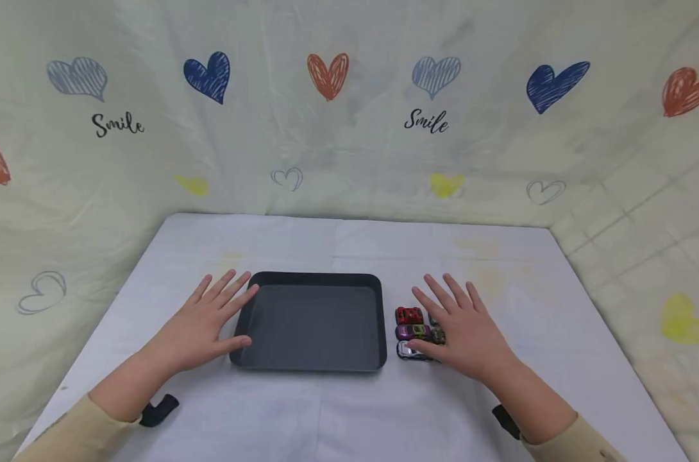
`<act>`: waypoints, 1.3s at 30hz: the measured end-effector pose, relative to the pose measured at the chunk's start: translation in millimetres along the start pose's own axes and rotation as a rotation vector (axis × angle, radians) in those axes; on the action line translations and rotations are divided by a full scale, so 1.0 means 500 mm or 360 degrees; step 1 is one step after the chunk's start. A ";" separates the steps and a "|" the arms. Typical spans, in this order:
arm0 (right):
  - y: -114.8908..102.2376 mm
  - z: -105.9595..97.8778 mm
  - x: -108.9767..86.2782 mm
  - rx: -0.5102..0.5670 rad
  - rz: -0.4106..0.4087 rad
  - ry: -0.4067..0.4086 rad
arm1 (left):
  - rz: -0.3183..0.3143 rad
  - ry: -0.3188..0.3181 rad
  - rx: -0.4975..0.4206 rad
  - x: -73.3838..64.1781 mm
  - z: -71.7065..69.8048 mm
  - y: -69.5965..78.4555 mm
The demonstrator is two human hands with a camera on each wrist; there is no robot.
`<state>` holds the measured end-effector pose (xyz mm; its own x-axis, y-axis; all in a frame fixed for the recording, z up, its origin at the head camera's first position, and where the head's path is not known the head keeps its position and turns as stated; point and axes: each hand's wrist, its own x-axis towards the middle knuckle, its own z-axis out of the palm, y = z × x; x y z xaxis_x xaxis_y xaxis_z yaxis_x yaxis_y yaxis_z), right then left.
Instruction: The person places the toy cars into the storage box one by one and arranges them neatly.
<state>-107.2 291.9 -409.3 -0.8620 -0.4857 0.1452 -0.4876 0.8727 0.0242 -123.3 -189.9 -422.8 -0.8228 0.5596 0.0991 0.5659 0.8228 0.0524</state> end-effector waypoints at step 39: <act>0.026 -0.001 0.053 0.0531 0.0045 -0.0315 | -0.0103 -0.0069 -0.0201 -0.025 0.011 -0.016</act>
<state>-136.5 290.4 -404.7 -0.8699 -0.4904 -0.0530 -0.4536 0.8374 -0.3051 -118.0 -203.0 -430.1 -0.8578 0.5117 0.0488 0.5113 0.8398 0.1824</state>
